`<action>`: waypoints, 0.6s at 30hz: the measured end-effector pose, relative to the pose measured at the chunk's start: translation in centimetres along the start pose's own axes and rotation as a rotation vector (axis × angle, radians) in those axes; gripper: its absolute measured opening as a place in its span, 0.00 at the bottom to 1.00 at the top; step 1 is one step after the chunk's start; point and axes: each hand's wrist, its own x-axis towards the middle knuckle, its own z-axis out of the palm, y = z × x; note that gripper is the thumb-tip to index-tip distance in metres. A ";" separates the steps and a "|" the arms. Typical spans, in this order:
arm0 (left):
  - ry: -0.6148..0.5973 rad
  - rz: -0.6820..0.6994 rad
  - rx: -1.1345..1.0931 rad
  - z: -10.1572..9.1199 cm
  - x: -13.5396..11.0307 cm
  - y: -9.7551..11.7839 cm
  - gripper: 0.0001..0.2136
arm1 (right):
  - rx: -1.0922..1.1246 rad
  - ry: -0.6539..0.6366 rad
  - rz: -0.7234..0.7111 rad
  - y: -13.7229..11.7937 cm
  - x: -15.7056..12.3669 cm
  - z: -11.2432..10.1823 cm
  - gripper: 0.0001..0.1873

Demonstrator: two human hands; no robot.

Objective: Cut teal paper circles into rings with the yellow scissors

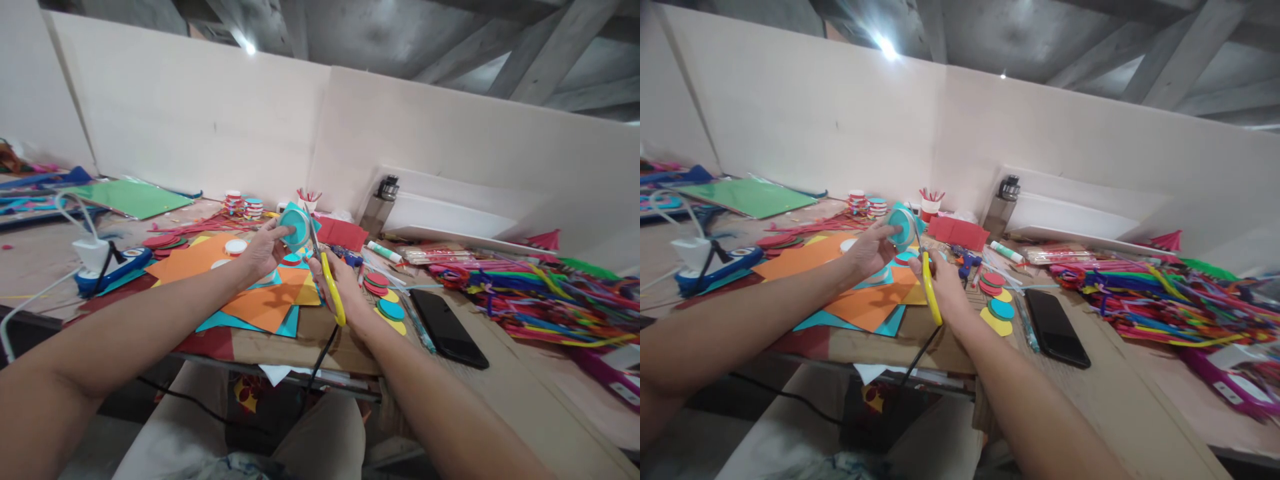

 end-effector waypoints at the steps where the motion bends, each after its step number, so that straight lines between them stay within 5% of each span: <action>1: 0.026 0.005 -0.007 -0.1 0.0 0.0 0.15 | 0.002 -0.001 0.001 0.0 0.0 0.0 0.24; 18: 0.026 -0.066 0.020 -0.2 -0.2 -0.1 0.20 | -0.007 -0.026 -0.025 0.1 0.0 0.0 0.24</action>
